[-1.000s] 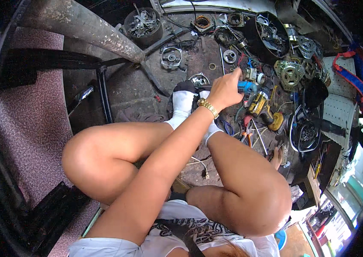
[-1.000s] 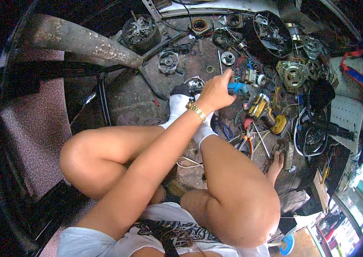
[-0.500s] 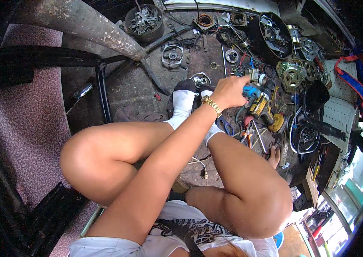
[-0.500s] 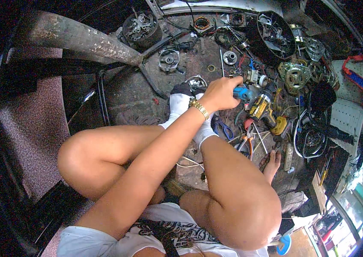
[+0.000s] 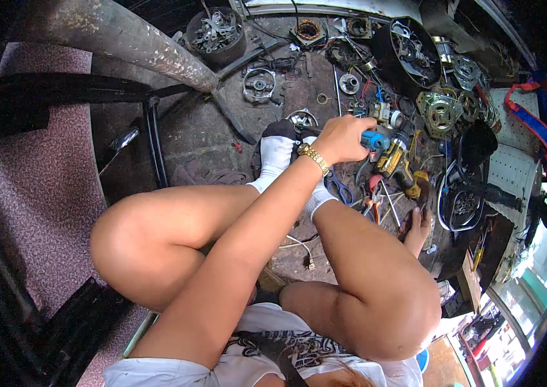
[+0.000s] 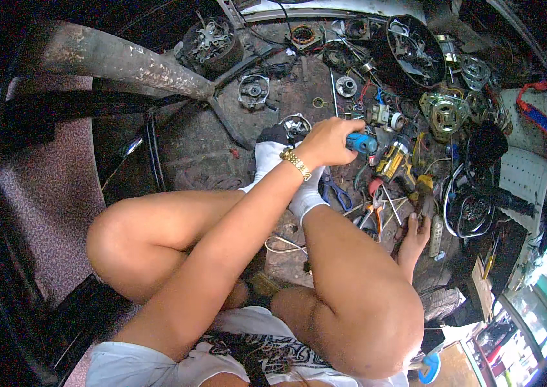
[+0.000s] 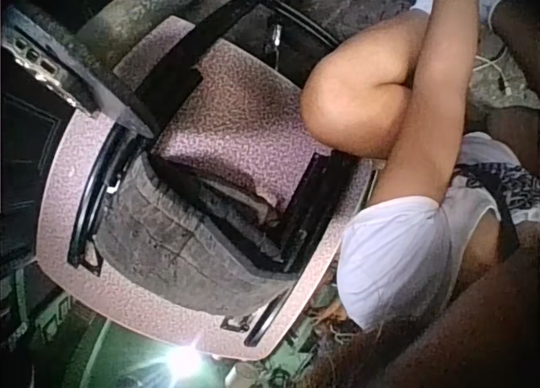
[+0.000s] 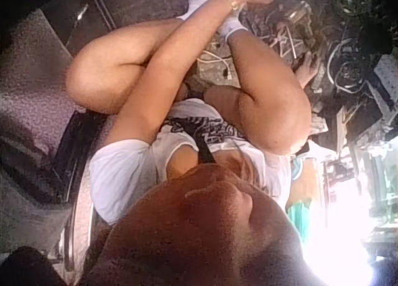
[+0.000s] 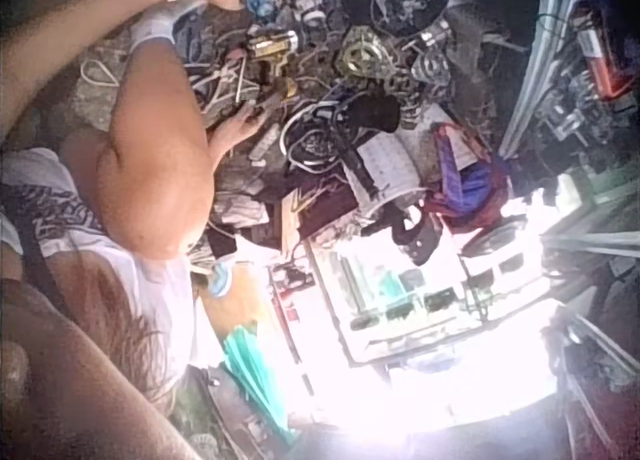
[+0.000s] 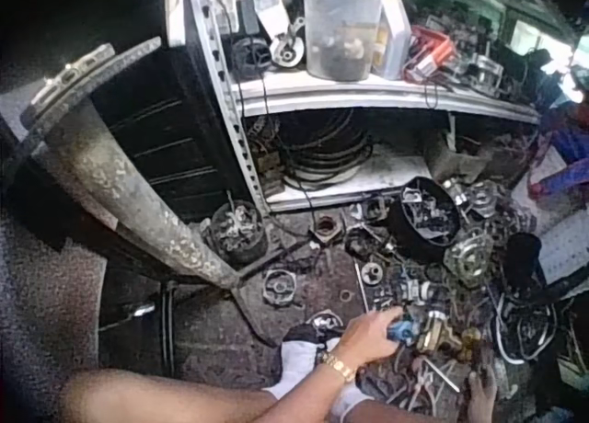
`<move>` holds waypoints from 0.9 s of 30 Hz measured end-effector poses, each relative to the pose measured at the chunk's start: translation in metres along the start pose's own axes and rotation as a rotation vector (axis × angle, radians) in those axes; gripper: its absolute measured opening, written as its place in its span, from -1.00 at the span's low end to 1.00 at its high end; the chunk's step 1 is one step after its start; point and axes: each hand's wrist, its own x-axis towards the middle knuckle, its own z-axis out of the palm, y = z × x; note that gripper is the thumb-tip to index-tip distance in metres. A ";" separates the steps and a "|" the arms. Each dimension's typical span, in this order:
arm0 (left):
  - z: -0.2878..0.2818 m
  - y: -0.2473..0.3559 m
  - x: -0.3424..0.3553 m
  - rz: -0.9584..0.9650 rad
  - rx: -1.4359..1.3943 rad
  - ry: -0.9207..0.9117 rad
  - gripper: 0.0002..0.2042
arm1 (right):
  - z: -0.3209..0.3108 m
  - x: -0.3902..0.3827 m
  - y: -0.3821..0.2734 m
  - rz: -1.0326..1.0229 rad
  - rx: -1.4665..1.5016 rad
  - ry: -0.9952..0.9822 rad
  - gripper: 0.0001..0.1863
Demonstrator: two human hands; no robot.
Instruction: The person works on small mechanical components, using a screwdriver, a hammer, and pliers to disassemble or adjust parts of a motor assembly while sitting on the floor among various tools and machine parts.
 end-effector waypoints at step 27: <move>0.004 -0.013 -0.009 0.065 0.059 -0.058 -0.73 | 0.082 -0.007 -0.046 -0.296 -0.133 -0.396 -0.67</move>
